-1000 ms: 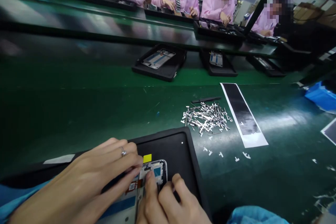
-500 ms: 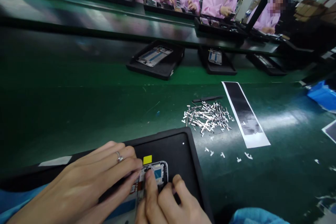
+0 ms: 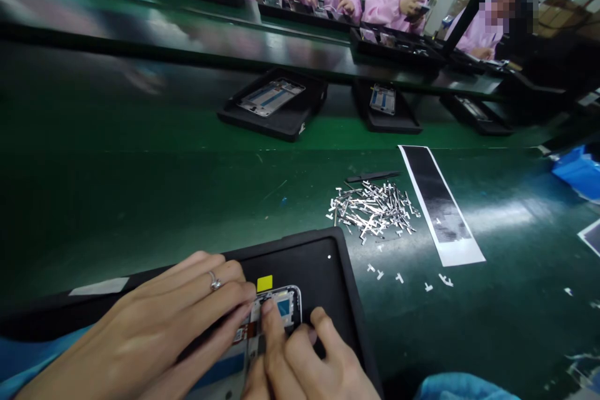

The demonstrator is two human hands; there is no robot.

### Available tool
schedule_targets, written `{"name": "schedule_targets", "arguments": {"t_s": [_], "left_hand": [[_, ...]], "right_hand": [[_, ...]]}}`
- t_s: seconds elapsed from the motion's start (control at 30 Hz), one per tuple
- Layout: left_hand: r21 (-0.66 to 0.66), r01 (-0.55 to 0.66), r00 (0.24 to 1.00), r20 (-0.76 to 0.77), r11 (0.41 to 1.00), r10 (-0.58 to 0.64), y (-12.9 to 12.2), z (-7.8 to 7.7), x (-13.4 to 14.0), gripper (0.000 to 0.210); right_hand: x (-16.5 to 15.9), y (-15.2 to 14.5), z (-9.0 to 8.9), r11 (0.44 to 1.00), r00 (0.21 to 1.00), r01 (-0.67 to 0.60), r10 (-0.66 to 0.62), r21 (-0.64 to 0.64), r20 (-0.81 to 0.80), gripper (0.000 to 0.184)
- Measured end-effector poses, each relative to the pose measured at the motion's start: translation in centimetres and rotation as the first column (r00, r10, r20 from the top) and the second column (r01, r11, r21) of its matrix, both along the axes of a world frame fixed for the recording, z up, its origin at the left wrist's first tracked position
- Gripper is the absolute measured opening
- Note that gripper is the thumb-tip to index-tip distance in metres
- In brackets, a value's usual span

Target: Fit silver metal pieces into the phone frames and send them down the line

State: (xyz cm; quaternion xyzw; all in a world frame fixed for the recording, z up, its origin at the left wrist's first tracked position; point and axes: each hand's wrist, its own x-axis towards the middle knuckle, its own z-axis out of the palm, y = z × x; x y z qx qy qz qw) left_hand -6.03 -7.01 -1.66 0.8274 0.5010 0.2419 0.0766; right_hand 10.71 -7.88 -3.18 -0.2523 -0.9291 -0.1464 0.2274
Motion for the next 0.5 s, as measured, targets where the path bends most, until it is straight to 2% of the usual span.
{"name": "schedule_targets", "arguments": {"t_s": [0.27,0.37,0.5], "left_hand": [[0.135,-0.035,0.999,0.012,0.990,0.033,0.17,-0.44,-0.04,0.037],[0.185,-0.051,0.999,0.014,0.981,0.049,0.22,-0.74,0.07,0.040],[0.190,-0.051,0.998,0.041,0.980,0.043,0.07,-1.18,0.05,0.038]], "right_hand": [[-0.35,0.44,0.69,1.000,0.999,-0.022,0.022,-0.004,0.029,0.035],[-0.13,0.64,0.58,0.999,0.999,-0.039,0.038,0.034,0.021,0.035],[0.10,0.63,0.21,0.996,0.995,-0.058,0.052,0.073,0.086,0.031]]}}
